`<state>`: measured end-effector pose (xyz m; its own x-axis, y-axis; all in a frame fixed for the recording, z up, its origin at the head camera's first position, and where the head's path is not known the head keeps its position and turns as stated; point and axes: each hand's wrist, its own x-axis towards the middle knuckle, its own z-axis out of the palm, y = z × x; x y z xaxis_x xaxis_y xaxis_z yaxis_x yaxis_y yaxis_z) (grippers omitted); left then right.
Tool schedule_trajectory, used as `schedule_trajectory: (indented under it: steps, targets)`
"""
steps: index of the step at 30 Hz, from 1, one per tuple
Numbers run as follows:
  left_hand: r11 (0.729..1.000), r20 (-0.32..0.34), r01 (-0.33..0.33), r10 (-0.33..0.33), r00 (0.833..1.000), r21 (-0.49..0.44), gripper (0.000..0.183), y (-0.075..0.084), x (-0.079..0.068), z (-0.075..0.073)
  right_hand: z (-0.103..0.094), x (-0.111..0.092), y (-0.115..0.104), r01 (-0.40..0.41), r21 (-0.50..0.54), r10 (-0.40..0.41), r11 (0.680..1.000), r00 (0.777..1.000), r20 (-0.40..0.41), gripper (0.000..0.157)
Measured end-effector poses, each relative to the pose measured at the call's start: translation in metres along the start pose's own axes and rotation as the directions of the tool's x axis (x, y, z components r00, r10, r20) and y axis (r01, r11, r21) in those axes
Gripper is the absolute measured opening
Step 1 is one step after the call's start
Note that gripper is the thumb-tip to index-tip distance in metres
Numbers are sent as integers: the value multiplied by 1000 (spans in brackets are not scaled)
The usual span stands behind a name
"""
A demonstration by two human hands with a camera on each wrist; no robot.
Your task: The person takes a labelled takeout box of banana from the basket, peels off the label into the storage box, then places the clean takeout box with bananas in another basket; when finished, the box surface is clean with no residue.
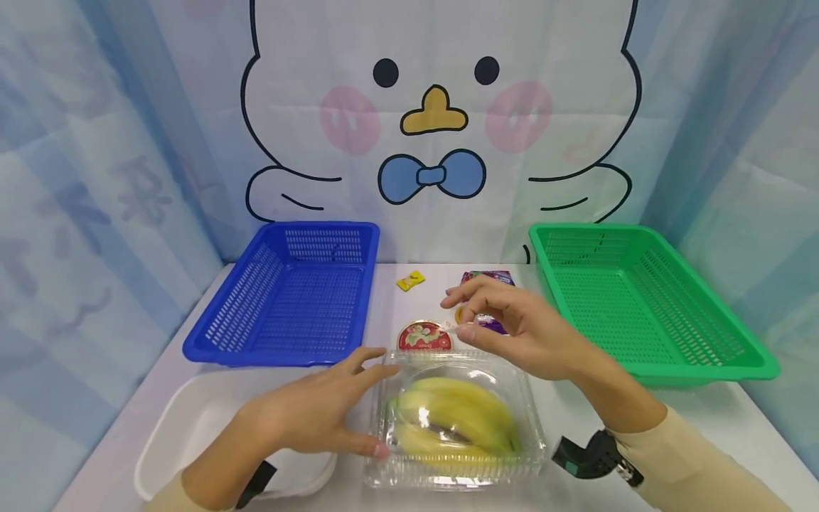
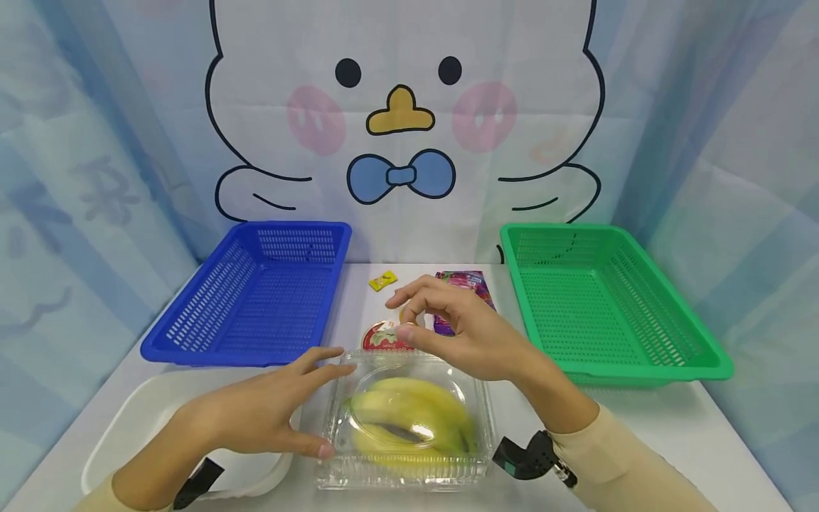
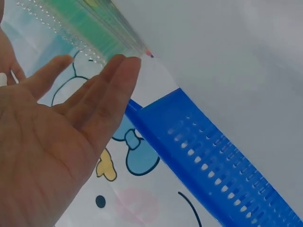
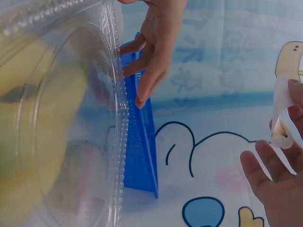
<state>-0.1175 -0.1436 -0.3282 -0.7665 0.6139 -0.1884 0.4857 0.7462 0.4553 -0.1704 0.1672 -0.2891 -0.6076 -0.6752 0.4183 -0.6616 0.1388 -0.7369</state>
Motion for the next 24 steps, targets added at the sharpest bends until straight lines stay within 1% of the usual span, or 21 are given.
schedule_trajectory:
  steps: [3,6,9,11,13,15,18,21,24]
  targets:
    - [999,-23,0,-1,1000,-45,97,-3,-3,-3,2,9,-4,5,-25,-5,1000,1000,15,9]
    - [998,-51,23,-25,998,-56,95,-7,-6,-11,6,23,-5,20,-53,-18,998,999,32,14]
    - [999,-82,3,-6,997,-39,87,-13,-8,-17,12,39,-3,32,-51,-30,998,998,55,11]
    - [999,-102,-24,20,995,-33,81,-18,-10,-20,18,48,-2,38,-22,-36,999,997,72,9]
    - [997,-121,-54,48,992,-47,77,-23,-13,-21,23,55,1,35,9,-36,999,996,87,7]
    - [996,-139,-57,48,989,-63,74,-27,-17,-23,27,60,3,33,26,-35,999,995,92,7]
    - [996,-177,-50,35,984,-80,69,-33,-25,-27,32,67,5,49,25,-51,998,995,89,7]
    - [997,-210,-43,28,977,-69,66,-41,-32,-34,36,74,7,68,23,-70,997,993,90,4]
    - [998,-229,-25,11,973,-62,65,-49,-40,-39,40,81,10,82,23,-84,996,991,101,4]
